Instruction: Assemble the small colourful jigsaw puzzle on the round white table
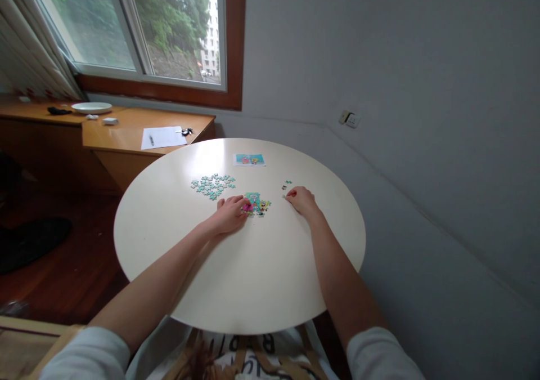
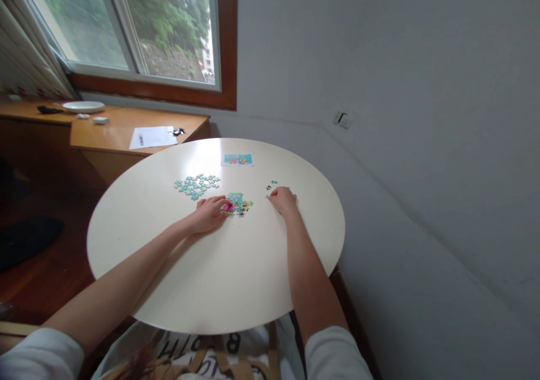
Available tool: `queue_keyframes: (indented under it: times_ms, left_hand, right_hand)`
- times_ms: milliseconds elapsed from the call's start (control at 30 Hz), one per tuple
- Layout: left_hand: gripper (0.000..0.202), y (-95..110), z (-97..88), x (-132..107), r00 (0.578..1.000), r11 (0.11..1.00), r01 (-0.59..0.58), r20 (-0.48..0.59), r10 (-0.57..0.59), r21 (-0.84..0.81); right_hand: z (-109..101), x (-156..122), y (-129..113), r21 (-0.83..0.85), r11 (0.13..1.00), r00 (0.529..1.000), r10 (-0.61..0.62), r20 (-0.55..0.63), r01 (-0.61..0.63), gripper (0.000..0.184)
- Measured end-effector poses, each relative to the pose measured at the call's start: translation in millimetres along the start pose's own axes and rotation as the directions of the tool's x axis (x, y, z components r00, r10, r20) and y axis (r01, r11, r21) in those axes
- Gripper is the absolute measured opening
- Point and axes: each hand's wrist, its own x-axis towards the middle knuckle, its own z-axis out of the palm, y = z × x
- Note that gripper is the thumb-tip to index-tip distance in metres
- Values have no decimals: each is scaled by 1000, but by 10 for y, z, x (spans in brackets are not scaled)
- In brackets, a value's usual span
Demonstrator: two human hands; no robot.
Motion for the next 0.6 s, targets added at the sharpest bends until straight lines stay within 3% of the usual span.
queue_keyframes:
  times_ms: [600]
  left_hand:
    - [39,-49,53,22,1000,1000,17,-19,-17,22]
  right_hand:
    - [117,90,65,111,992,998,-61,-29,64,11]
